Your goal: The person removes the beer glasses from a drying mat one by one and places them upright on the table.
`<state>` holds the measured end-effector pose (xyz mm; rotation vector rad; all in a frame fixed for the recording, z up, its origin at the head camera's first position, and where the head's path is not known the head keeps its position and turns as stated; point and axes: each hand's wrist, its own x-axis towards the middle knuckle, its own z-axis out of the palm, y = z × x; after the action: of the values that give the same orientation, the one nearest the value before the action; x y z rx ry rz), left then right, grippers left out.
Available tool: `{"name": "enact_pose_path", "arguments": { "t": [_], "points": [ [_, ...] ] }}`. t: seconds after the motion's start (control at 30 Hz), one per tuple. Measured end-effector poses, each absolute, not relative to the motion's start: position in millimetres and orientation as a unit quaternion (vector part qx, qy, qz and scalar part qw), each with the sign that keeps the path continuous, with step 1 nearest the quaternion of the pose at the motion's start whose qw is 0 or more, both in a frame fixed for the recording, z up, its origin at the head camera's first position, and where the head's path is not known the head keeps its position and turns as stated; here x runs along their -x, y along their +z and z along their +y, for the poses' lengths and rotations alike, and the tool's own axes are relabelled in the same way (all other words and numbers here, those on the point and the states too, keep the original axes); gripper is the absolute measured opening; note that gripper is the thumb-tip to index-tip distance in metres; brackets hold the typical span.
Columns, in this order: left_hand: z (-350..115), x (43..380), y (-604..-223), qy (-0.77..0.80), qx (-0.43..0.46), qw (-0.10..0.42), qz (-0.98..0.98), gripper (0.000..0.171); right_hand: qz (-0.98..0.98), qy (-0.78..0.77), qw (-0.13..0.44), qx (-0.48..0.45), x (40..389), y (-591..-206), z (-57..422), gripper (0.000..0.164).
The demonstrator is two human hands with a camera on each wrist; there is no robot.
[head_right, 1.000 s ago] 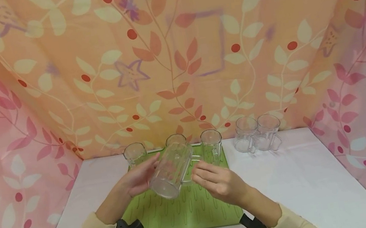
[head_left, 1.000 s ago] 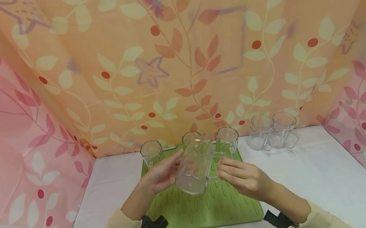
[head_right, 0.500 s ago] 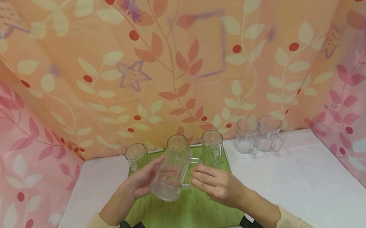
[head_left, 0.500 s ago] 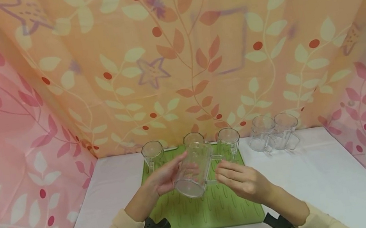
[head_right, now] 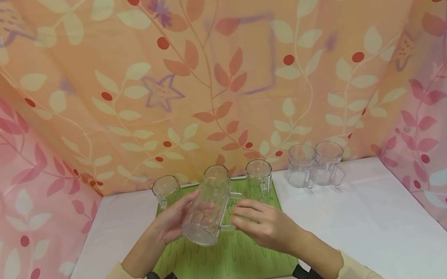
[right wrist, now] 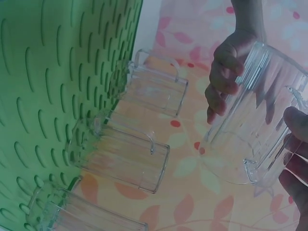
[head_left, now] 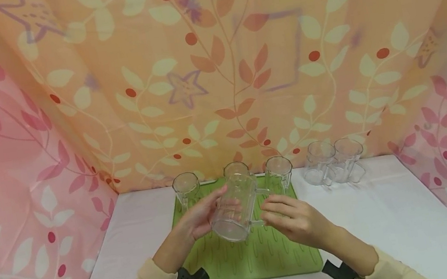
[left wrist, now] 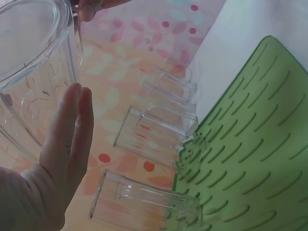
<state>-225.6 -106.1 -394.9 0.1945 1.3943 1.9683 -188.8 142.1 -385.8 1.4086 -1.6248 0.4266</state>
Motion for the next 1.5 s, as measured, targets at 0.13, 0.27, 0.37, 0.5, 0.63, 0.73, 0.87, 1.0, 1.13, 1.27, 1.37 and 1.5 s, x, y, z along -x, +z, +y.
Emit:
{"name": "enact_pose_path", "arguments": {
  "t": [0.13, 0.27, 0.37, 0.5, 0.63, 0.73, 0.87, 1.0, 1.13, 1.27, 1.37, 1.5],
  "points": [
    [-104.9, 223.9, -394.3, 0.776, -0.087, 0.340, 0.524, 0.058, -0.674, 0.189, 0.435, -0.566, 190.1, -389.4, 144.7, 0.016],
    [-103.7, 222.5, -394.5, 0.784, -0.090, 0.323, 0.522, 0.057, -0.680, 0.197, 0.426, -0.563, 191.0, -391.1, 146.3, 0.016],
    [-103.5, 221.9, -394.5, 0.788, -0.084, 0.311, 0.525, 0.052, -0.681, 0.198, 0.423, -0.564, 192.0, -391.1, 147.0, 0.016],
    [-104.5, 220.5, -393.9, 0.788, -0.084, 0.294, 0.535, 0.046, -0.684, 0.219, 0.411, -0.561, 192.7, -392.0, 147.7, 0.017],
    [-106.9, 218.3, -393.3, 0.788, -0.079, 0.276, 0.544, 0.052, -0.684, 0.261, 0.394, -0.556, 194.0, -393.2, 149.8, 0.019],
    [-108.5, 216.6, -392.8, 0.788, -0.076, 0.262, 0.552, 0.056, -0.678, 0.289, 0.387, -0.554, 195.3, -392.9, 151.8, 0.021],
    [-109.4, 214.0, -392.3, 0.779, -0.086, 0.244, 0.572, 0.053, -0.672, 0.320, 0.383, -0.547, 196.6, -392.3, 153.1, 0.022],
    [-108.7, 212.5, -393.0, 0.771, -0.106, 0.235, 0.583, 0.043, -0.668, 0.339, 0.390, -0.536, 198.5, -392.9, 153.7, 0.019],
    [-107.9, 210.9, -393.9, 0.767, -0.125, 0.228, 0.586, 0.042, -0.664, 0.356, 0.398, -0.523, 199.2, -393.0, 154.1, 0.020],
    [-107.3, 208.4, -395.4, 0.762, -0.132, 0.205, 0.601, 0.046, -0.669, 0.381, 0.396, -0.500, 193.8, -386.8, 153.0, 0.023],
    [-106.2, 206.0, -396.3, 0.755, -0.133, 0.187, 0.614, 0.049, -0.685, 0.404, 0.381, -0.471, 186.4, -379.5, 151.5, 0.034],
    [-104.2, 201.8, -397.1, 0.738, -0.139, 0.166, 0.640, 0.054, -0.713, 0.442, 0.344, -0.422, 182.2, -379.6, 153.0, 0.047]
  ]
}}
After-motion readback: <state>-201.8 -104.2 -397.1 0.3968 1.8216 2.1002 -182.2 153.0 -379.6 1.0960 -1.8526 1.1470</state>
